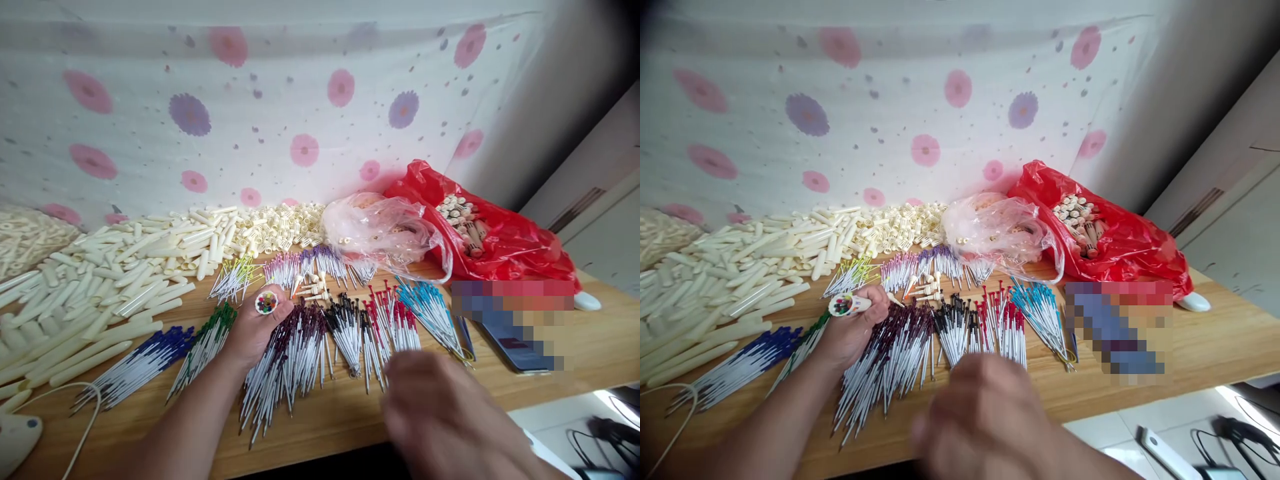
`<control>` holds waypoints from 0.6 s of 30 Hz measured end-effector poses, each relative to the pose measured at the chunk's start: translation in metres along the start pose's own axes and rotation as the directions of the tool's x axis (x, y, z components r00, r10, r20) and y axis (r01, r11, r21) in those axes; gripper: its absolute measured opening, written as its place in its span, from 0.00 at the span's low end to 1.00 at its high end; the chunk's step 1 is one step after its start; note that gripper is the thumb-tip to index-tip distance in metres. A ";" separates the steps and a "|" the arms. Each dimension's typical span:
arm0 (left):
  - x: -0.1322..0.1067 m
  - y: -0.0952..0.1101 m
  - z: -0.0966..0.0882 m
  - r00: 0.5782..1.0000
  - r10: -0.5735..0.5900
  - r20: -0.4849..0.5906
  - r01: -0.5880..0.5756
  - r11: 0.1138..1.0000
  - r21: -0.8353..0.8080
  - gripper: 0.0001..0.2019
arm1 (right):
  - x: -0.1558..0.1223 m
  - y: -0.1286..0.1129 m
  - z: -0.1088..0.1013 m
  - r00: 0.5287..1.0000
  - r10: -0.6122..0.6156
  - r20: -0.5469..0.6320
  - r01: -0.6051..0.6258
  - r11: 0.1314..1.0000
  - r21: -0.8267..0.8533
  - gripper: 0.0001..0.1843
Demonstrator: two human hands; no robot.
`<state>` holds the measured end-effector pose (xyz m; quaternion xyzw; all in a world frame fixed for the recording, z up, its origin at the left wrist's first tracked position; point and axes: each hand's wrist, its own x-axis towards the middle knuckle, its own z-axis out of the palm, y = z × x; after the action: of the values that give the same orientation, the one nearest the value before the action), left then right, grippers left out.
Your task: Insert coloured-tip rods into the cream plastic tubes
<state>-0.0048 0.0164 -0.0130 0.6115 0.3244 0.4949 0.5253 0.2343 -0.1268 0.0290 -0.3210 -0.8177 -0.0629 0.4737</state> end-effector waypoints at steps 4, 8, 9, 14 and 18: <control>-0.001 0.002 0.000 1.000 0.018 -0.006 -0.017 0.996 0.091 0.15 | -0.027 0.064 -0.007 0.929 0.364 0.061 -0.316 0.871 -0.376 0.08; -0.002 0.002 0.002 1.000 -0.001 0.008 0.000 0.991 0.132 0.15 | -0.080 0.107 -0.029 0.716 0.676 0.173 -0.403 0.603 -0.688 0.12; -0.002 0.001 0.003 1.000 -0.011 0.011 0.009 0.990 0.139 0.15 | -0.088 0.111 -0.031 0.680 0.710 0.181 -0.404 0.570 -0.716 0.13; -0.001 0.000 0.004 0.999 -0.028 0.023 0.024 0.987 0.159 0.17 | -0.085 0.112 -0.024 0.599 0.784 0.161 -0.406 0.471 -0.783 0.14; 0.000 0.001 0.003 1.000 -0.016 0.019 0.013 0.987 0.159 0.16 | -0.069 0.110 -0.019 0.482 0.867 0.128 -0.453 0.372 -0.810 0.14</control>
<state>-0.0024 0.0149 -0.0118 0.6539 0.3620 0.4574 0.4818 0.3365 -0.0799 -0.0393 -0.7879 -0.6113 -0.0577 0.0473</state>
